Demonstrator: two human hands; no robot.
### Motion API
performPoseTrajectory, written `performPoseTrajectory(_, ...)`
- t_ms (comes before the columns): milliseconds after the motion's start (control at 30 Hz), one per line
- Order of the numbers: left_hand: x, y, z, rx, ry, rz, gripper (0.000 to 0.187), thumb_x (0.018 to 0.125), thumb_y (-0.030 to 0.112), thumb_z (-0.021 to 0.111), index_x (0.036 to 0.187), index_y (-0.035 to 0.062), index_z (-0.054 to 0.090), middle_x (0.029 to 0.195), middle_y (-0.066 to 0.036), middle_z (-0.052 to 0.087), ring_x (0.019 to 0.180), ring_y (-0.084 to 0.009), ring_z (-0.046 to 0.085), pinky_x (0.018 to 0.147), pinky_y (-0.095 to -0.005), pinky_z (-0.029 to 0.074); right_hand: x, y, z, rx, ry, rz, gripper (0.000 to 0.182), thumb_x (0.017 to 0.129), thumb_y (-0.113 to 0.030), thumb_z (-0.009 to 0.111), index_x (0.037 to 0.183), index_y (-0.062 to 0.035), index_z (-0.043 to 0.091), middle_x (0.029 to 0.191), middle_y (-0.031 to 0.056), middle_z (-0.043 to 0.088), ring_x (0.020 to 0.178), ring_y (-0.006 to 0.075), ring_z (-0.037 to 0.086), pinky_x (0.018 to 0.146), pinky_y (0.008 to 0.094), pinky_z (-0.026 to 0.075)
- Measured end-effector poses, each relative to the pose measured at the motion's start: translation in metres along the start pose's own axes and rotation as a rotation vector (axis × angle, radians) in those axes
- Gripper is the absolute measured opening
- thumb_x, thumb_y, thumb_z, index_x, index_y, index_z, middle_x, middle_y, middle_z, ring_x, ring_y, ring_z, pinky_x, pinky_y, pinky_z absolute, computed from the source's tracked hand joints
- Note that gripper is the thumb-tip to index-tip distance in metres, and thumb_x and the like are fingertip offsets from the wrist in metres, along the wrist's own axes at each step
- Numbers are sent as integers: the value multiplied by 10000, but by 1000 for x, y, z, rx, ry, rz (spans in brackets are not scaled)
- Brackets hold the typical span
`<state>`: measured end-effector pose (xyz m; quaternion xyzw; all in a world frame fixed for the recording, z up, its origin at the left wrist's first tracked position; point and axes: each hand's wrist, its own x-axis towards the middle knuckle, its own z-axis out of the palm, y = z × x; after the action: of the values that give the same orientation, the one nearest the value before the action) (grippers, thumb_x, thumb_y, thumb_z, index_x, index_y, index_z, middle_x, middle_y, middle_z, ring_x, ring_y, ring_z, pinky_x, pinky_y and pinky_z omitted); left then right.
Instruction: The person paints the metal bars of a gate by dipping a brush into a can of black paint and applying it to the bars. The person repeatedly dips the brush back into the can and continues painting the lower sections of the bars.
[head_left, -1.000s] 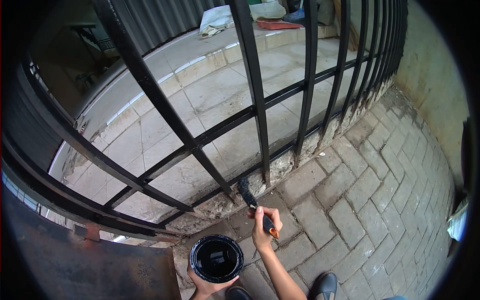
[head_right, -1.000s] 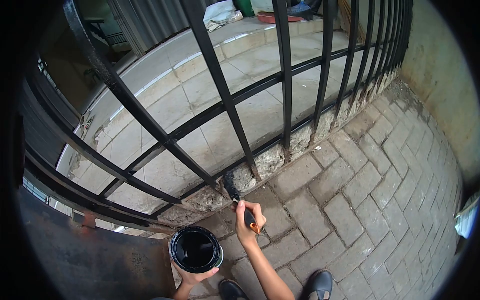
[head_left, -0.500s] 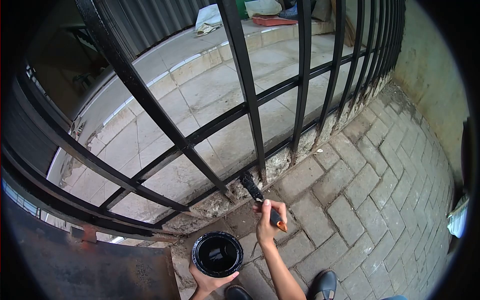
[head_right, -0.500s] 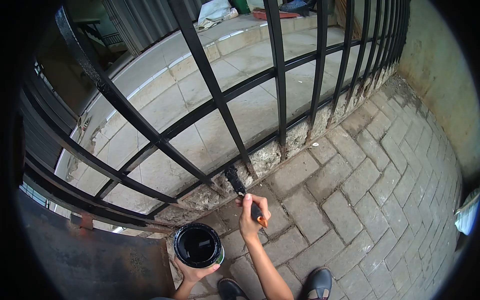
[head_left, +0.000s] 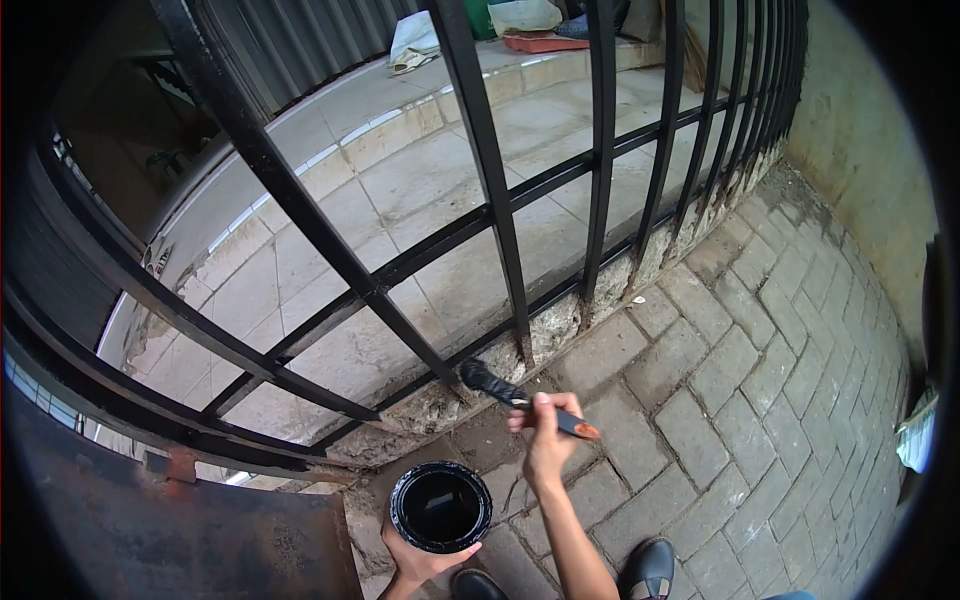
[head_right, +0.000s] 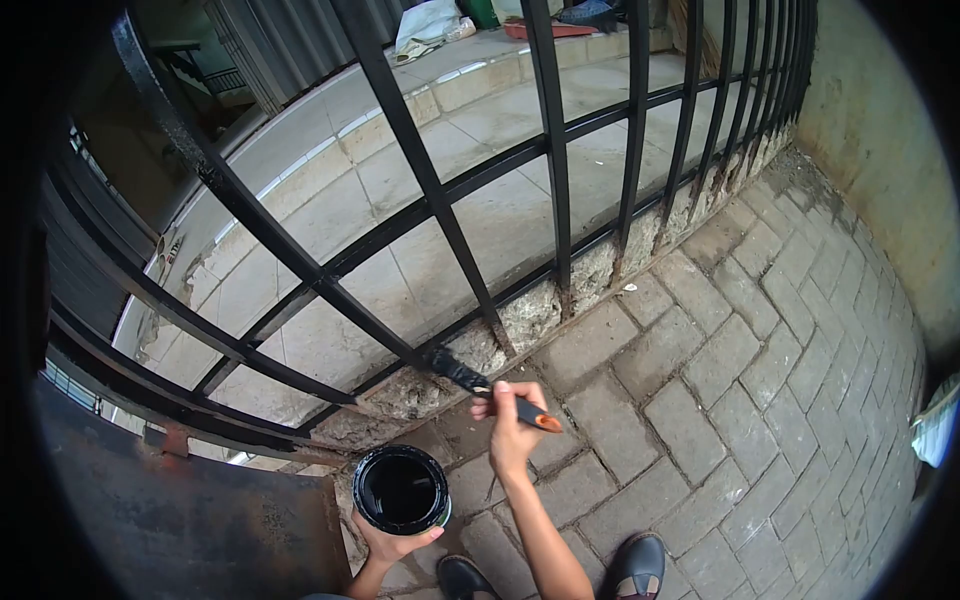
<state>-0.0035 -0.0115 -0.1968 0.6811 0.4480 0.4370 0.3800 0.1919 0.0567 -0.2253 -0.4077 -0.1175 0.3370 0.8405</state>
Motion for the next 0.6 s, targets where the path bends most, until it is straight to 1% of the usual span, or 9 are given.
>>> performPoseTrajectory(100,7,-2,-8,24,-106,-58,868,478,220,897,1184,-53,472,1097,-178,592,976,-261,619,869,-375,490,1,-56,-6,-43,-46,-29,211,887,-174,596,808,-38,454,598,82,557,467,154,575,403,248,460)
performPoseTrajectory(133,11,12,-1,61,-11,15,906,471,227,901,1208,-58,459,1117,-183,587,1008,-272,609,891,-383,478,-3,-74,-10,-55,-163,-40,190,889,-154,597,808,-33,475,613,87,583,486,134,577,425,235,457)
performPoseTrajectory(200,14,4,-4,84,-30,69,948,461,235,906,1234,-62,442,1137,-186,580,1035,-278,598,912,-387,466,-12,-111,-14,-158,-407,-44,182,874,-119,611,749,-22,521,601,81,609,512,103,582,445,225,453)
performPoseTrajectory(233,15,-3,-4,93,-42,96,970,457,239,908,1247,-64,434,1148,-187,576,1049,-281,593,922,-389,459,-15,-120,-16,-265,-534,-73,170,826,-103,659,716,-16,563,600,61,620,504,87,575,440,232,435)
performPoseTrajectory(300,12,-12,-2,101,-17,103,1002,454,262,911,1270,-63,429,1174,-197,563,1079,-297,578,943,-389,445,-16,-137,-4,-549,-863,-297,148,787,-98,700,718,-26,591,611,55,624,482,112,572,438,255,424)
performPoseTrajectory(367,10,-11,3,91,30,122,1004,451,278,913,1268,-62,437,1177,-200,562,1085,-305,575,943,-389,445,-23,-142,11,-683,-1034,-336,146,772,-122,721,736,-53,597,595,49,592,472,173,562,442,277,425)
performPoseTrajectory(433,11,-5,3,121,30,137,974,473,293,900,1257,-62,442,1166,-197,568,1070,-310,581,936,-394,450,-31,-136,17,-805,-1128,-376,164,802,-165,693,753,-79,562,564,61,559,480,237,557,441,322,434)
performPoseTrajectory(500,15,5,1,250,-11,198,964,495,253,889,1266,-70,408,1152,-186,567,1055,-281,588,925,-383,460,-35,-128,21,-889,-1164,-430,138,780,-168,709,750,-90,599,557,41,563,463,221,550,430,312,419)
performPoseTrajectory(600,16,9,-1,295,-21,231,940,519,258,875,1263,-82,411,1156,-198,560,1053,-286,590,919,-386,463,-40,-118,22,-954,-1202,-417,140,793,-192,694,765,-96,596,565,58,571,469,242,551,435,319,427)
